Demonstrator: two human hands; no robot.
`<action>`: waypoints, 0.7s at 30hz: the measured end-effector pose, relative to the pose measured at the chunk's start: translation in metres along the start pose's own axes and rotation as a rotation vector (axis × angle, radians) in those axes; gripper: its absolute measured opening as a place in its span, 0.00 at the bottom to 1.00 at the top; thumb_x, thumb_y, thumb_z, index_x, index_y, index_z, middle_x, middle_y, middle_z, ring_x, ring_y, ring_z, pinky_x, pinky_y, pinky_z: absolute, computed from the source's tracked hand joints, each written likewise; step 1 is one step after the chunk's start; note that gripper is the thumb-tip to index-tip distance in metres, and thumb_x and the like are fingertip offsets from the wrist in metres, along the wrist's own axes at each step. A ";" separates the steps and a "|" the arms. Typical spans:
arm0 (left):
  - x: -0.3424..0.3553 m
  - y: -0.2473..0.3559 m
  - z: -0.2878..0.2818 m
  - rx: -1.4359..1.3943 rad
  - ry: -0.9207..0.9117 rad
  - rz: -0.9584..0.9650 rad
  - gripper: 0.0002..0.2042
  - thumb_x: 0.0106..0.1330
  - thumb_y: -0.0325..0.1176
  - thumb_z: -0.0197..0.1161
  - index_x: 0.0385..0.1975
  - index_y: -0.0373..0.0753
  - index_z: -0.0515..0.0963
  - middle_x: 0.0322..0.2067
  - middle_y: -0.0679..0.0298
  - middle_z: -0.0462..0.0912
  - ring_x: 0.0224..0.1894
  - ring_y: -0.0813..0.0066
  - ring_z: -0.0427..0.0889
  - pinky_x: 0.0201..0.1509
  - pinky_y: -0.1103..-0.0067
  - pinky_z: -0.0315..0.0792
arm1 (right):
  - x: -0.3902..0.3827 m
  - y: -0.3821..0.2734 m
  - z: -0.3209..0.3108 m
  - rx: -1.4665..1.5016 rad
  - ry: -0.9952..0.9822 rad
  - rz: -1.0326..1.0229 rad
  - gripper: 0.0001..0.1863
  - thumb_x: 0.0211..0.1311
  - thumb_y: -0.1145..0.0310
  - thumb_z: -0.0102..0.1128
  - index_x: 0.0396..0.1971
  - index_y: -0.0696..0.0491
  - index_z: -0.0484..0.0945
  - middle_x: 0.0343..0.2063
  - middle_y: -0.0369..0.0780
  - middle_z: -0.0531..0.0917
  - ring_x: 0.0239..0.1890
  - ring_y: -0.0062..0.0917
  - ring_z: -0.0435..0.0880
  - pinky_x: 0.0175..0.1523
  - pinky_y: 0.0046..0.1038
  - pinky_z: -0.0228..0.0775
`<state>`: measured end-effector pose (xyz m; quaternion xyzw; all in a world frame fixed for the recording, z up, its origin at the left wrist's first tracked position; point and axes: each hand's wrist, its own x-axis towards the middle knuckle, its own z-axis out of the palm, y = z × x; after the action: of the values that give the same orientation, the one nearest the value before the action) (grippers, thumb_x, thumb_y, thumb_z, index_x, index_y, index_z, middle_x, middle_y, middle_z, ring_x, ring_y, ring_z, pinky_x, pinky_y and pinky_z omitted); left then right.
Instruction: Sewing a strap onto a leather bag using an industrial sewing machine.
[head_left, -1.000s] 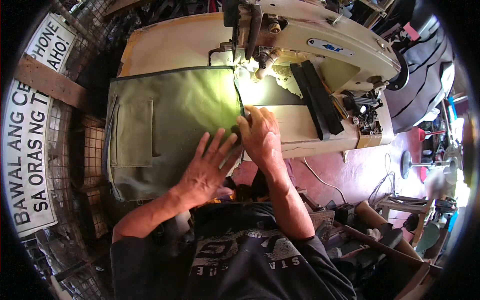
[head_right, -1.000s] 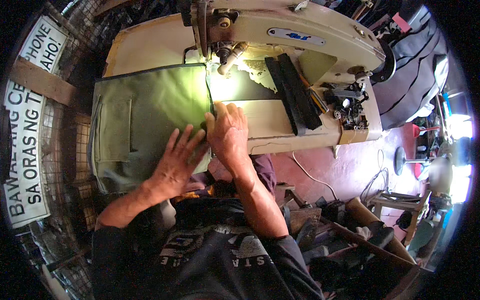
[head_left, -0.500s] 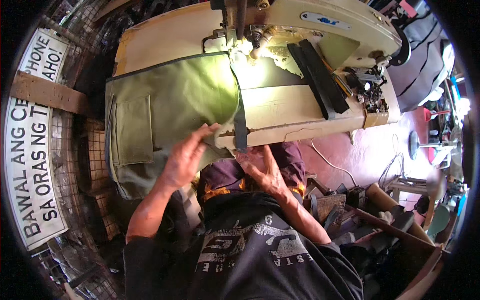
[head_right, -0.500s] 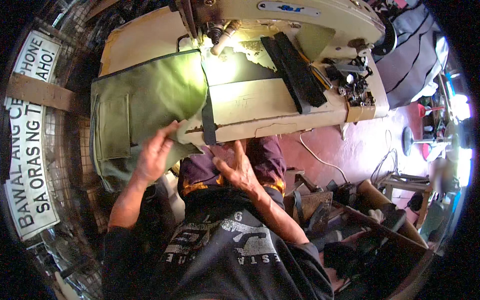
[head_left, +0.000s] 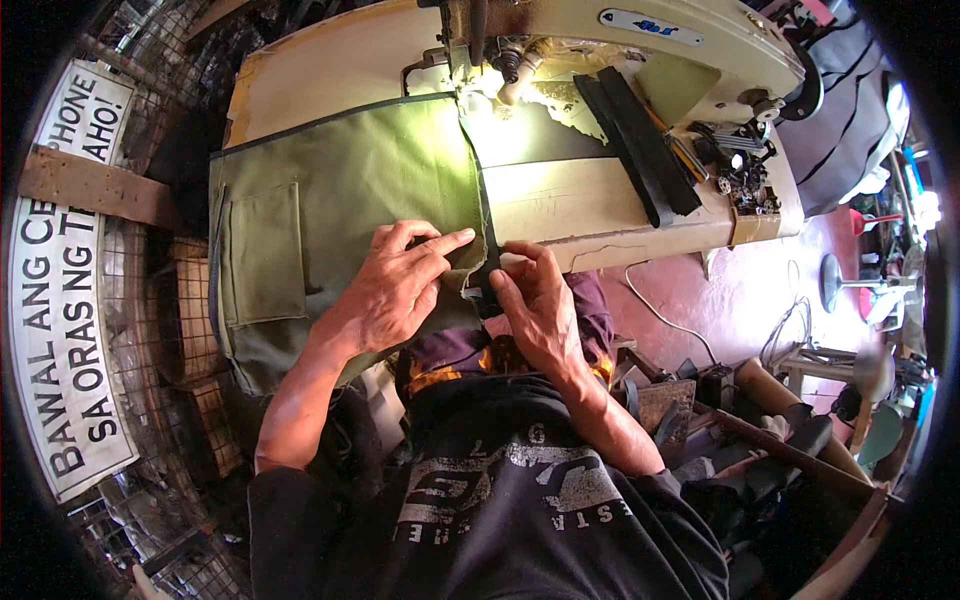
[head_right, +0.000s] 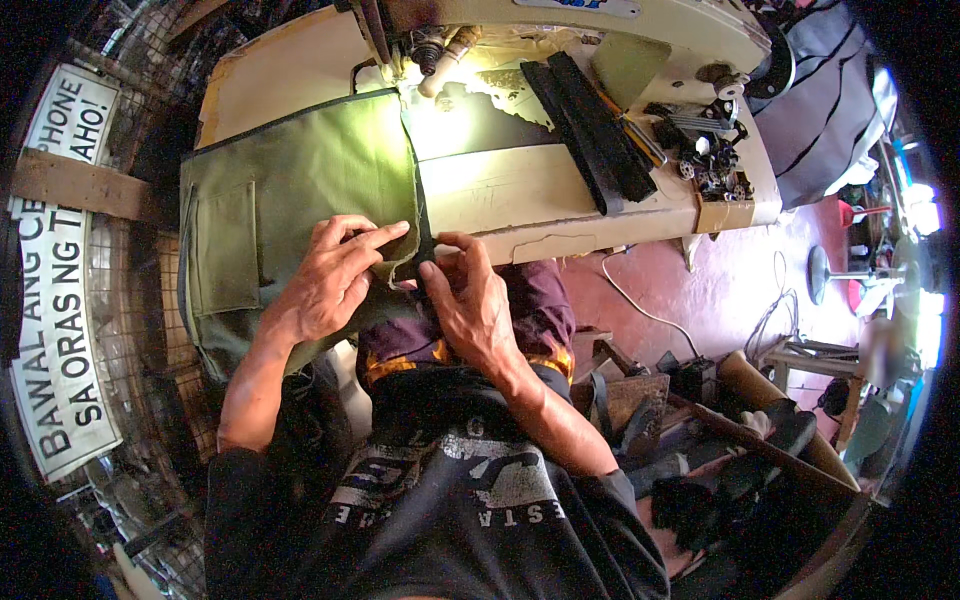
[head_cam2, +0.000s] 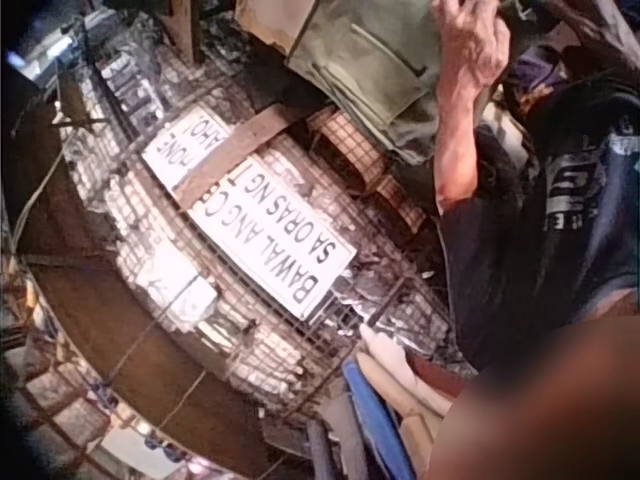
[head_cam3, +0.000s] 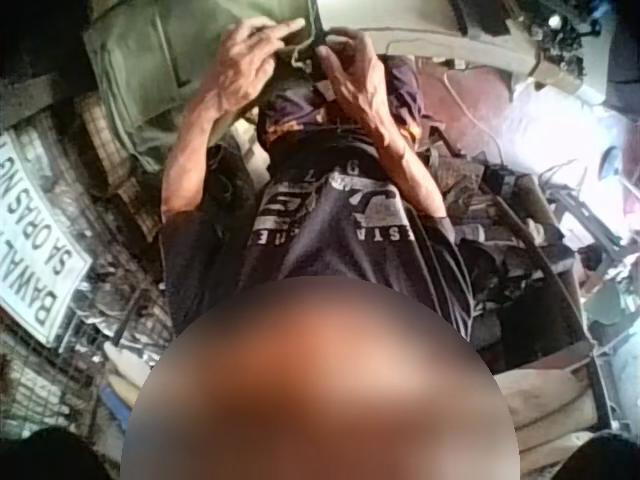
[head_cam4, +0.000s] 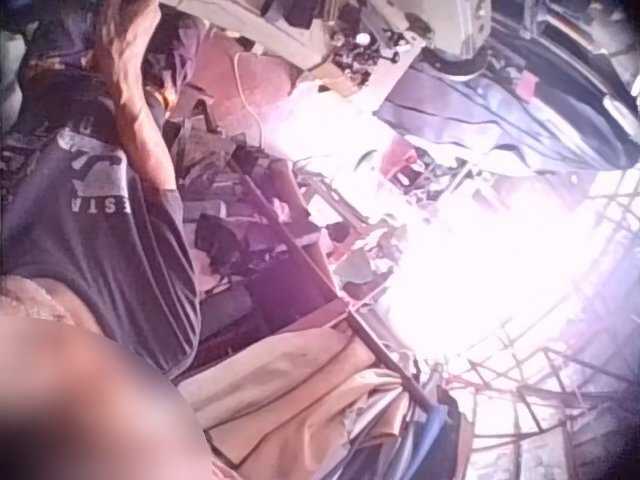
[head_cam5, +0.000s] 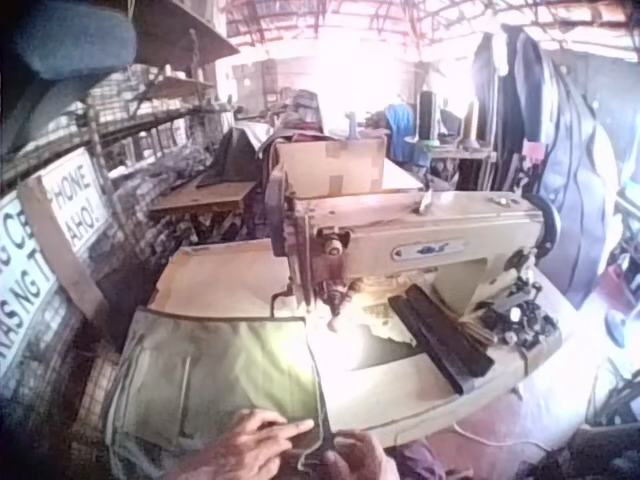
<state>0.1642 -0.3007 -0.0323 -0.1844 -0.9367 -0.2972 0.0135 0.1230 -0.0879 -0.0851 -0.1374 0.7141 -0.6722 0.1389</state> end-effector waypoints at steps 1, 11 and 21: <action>0.001 0.001 0.000 -0.017 -0.015 -0.044 0.12 0.57 0.21 0.53 0.41 0.30 0.76 0.65 0.59 0.72 0.63 0.54 0.68 0.68 0.60 0.61 | 0.004 -0.004 0.000 -0.063 -0.017 0.010 0.20 0.66 0.74 0.60 0.55 0.61 0.69 0.35 0.48 0.87 0.37 0.32 0.88 0.42 0.30 0.78; 0.008 0.004 0.000 0.175 -0.026 0.126 0.09 0.53 0.23 0.56 0.33 0.29 0.76 0.63 0.51 0.72 0.70 0.51 0.64 0.75 0.55 0.56 | 0.010 -0.024 0.001 -0.238 -0.024 0.142 0.18 0.65 0.74 0.57 0.54 0.58 0.75 0.28 0.50 0.85 0.30 0.34 0.86 0.36 0.36 0.74; 0.012 -0.009 -0.009 0.122 -0.070 0.175 0.11 0.57 0.33 0.62 0.35 0.32 0.79 0.62 0.53 0.73 0.69 0.53 0.66 0.73 0.57 0.58 | 0.011 -0.023 0.015 -0.425 -0.053 0.070 0.22 0.71 0.67 0.55 0.61 0.60 0.71 0.32 0.57 0.83 0.35 0.51 0.85 0.39 0.41 0.77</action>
<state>0.1494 -0.3083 -0.0286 -0.2744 -0.9333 -0.2308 0.0180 0.1184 -0.1070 -0.0633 -0.1564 0.8401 -0.4976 0.1490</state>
